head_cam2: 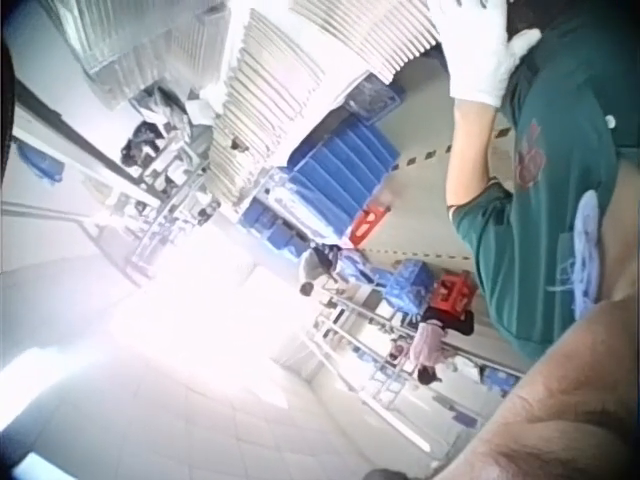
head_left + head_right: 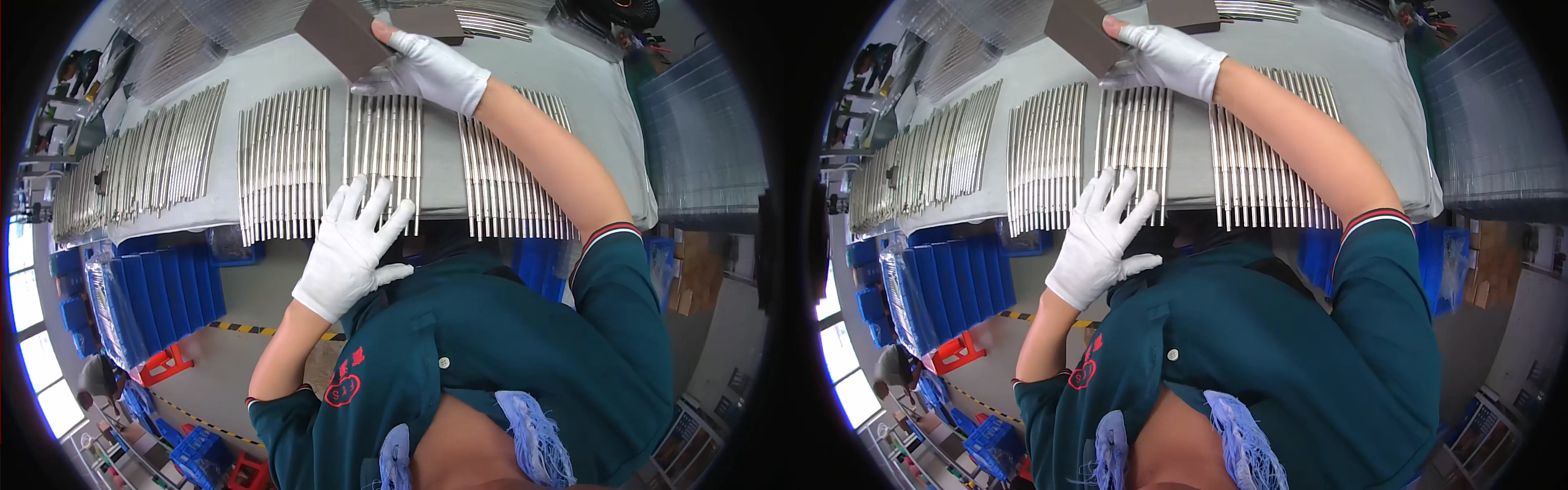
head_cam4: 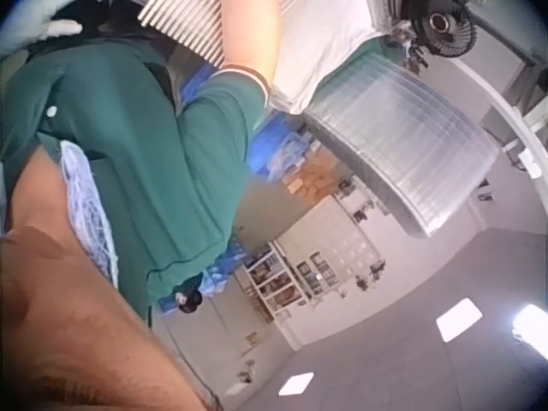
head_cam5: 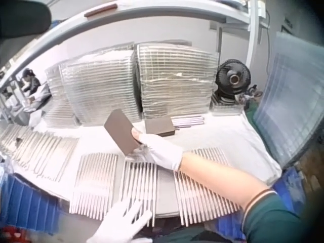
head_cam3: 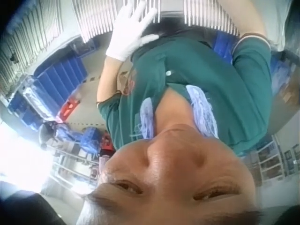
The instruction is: Aligning and polishing metal rods using a sanding block on a factory workbench.
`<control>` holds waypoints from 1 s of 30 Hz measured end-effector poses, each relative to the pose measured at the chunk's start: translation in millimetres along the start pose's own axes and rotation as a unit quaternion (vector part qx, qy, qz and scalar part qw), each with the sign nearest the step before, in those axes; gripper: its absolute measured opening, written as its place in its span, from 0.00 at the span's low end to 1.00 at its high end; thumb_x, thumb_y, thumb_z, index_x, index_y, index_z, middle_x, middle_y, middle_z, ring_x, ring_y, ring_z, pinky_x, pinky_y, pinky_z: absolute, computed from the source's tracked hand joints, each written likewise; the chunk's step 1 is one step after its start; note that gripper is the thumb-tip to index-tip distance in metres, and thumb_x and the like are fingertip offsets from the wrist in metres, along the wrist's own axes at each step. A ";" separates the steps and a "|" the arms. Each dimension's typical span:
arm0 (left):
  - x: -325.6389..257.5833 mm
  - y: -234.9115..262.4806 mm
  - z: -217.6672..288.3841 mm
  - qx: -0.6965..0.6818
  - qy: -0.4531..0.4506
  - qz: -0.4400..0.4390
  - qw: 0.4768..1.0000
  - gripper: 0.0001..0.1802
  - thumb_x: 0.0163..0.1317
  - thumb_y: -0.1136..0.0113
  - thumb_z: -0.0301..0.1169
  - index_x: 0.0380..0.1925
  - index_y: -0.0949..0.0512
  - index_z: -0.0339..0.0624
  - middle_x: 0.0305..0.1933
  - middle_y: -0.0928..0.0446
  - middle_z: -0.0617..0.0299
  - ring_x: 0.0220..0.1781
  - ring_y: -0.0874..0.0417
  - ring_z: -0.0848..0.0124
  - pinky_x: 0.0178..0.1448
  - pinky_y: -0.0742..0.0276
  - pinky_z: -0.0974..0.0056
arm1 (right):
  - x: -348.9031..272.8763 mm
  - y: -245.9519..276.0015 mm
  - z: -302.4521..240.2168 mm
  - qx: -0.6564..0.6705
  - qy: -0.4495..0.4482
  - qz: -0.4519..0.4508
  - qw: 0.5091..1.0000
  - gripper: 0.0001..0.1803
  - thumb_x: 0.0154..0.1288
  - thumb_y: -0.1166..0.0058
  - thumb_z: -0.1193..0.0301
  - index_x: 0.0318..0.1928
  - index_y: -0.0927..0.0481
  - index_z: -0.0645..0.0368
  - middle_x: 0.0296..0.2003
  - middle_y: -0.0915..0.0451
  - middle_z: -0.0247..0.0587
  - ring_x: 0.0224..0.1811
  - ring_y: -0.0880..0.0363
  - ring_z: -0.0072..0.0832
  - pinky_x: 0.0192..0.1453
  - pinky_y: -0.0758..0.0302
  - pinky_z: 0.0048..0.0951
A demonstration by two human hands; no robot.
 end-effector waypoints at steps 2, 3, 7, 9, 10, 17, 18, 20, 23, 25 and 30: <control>7.6 1.5 7.6 -0.006 -0.017 0.010 1.000 0.47 0.45 0.25 0.49 0.65 0.31 0.43 0.67 0.34 0.42 0.70 0.36 0.39 0.74 0.42 0.42 | -12.2 18.1 -20.1 -0.006 0.015 0.004 1.000 0.37 0.72 0.49 0.46 0.68 0.36 0.62 0.60 0.26 0.46 0.60 0.22 0.36 0.66 0.23 0.40; 13.1 1.8 12.2 -0.012 -0.027 0.019 0.999 0.48 0.44 0.25 0.49 0.65 0.31 0.43 0.67 0.34 0.42 0.70 0.36 0.39 0.74 0.42 0.42 | -18.0 26.3 -27.9 -0.007 0.064 0.017 0.998 0.34 0.73 0.48 0.51 0.65 0.34 0.65 0.57 0.26 0.52 0.57 0.21 0.41 0.63 0.19 0.41; 55.4 -8.2 44.1 -0.048 -0.118 -0.004 0.992 0.47 0.46 0.27 0.51 0.65 0.32 0.43 0.66 0.34 0.43 0.70 0.36 0.43 0.74 0.41 0.44 | -45.8 66.8 -33.0 0.013 -0.011 0.073 0.997 0.39 0.69 0.45 0.50 0.69 0.38 0.63 0.61 0.30 0.53 0.64 0.28 0.46 0.68 0.24 0.50; 73.2 -21.0 55.4 -0.048 -0.152 0.003 0.987 0.47 0.47 0.28 0.52 0.66 0.33 0.44 0.67 0.34 0.44 0.71 0.36 0.44 0.74 0.41 0.45 | -60.4 88.0 -31.4 -0.012 -0.008 0.060 0.998 0.41 0.69 0.47 0.44 0.68 0.36 0.64 0.60 0.28 0.51 0.62 0.24 0.45 0.67 0.22 0.44; 81.2 -24.0 62.4 -0.052 -0.182 0.009 0.982 0.47 0.48 0.29 0.52 0.66 0.34 0.45 0.68 0.35 0.44 0.71 0.36 0.44 0.75 0.41 0.45 | -65.6 92.8 -29.6 0.030 -0.027 0.043 0.998 0.41 0.69 0.46 0.45 0.68 0.37 0.65 0.60 0.29 0.53 0.62 0.25 0.47 0.67 0.22 0.44; 103.3 -47.5 92.7 -0.078 -0.279 -0.006 0.957 0.46 0.53 0.32 0.53 0.69 0.36 0.45 0.72 0.37 0.48 0.75 0.38 0.51 0.77 0.44 0.45 | -78.6 109.2 -14.2 0.219 -0.094 -0.043 0.970 0.42 0.69 0.43 0.49 0.68 0.40 0.70 0.59 0.31 0.61 0.62 0.26 0.53 0.66 0.21 0.48; 102.2 -47.6 90.7 -0.066 -0.278 -0.011 0.958 0.46 0.53 0.32 0.53 0.69 0.36 0.45 0.72 0.37 0.49 0.75 0.38 0.51 0.77 0.45 0.45 | -76.1 109.3 -12.4 0.208 -0.100 -0.033 0.973 0.42 0.69 0.43 0.50 0.68 0.41 0.70 0.59 0.32 0.61 0.62 0.26 0.53 0.66 0.22 0.48; 97.6 -43.5 86.2 -0.050 -0.269 -0.026 0.962 0.46 0.53 0.33 0.53 0.69 0.35 0.45 0.72 0.36 0.51 0.75 0.38 0.51 0.77 0.47 0.45 | -72.1 102.0 -9.8 0.177 -0.100 -0.016 0.979 0.41 0.69 0.43 0.50 0.67 0.39 0.70 0.58 0.32 0.59 0.62 0.26 0.52 0.67 0.22 0.47; 83.7 -37.4 73.3 -0.039 -0.239 -0.052 0.969 0.46 0.53 0.33 0.54 0.69 0.35 0.45 0.72 0.36 0.52 0.75 0.38 0.52 0.77 0.47 0.45 | -54.5 87.6 -0.7 0.198 -0.105 -0.017 0.974 0.38 0.70 0.44 0.50 0.64 0.36 0.69 0.56 0.29 0.57 0.59 0.24 0.51 0.66 0.21 0.46; 74.2 -33.0 66.4 -0.042 -0.225 -0.056 0.972 0.46 0.53 0.33 0.53 0.69 0.36 0.46 0.72 0.35 0.53 0.75 0.38 0.51 0.77 0.47 0.44 | -44.0 75.0 2.7 0.203 -0.105 -0.041 0.973 0.37 0.70 0.43 0.51 0.63 0.35 0.69 0.55 0.29 0.55 0.58 0.23 0.47 0.64 0.19 0.44; 65.5 -29.0 60.4 -0.034 -0.202 -0.058 0.977 0.46 0.52 0.32 0.51 0.69 0.36 0.47 0.71 0.35 0.54 0.74 0.38 0.51 0.77 0.47 0.44 | -37.6 59.5 4.1 0.174 -0.097 -0.034 0.979 0.36 0.70 0.43 0.52 0.63 0.36 0.69 0.57 0.30 0.55 0.60 0.24 0.42 0.64 0.19 0.43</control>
Point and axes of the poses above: each hand's wrist, its own x-axis towards the middle knuckle, its own y-axis out of the back of the hand, z = x × y, the point moved 4 cm from there along x, towards the middle knuckle
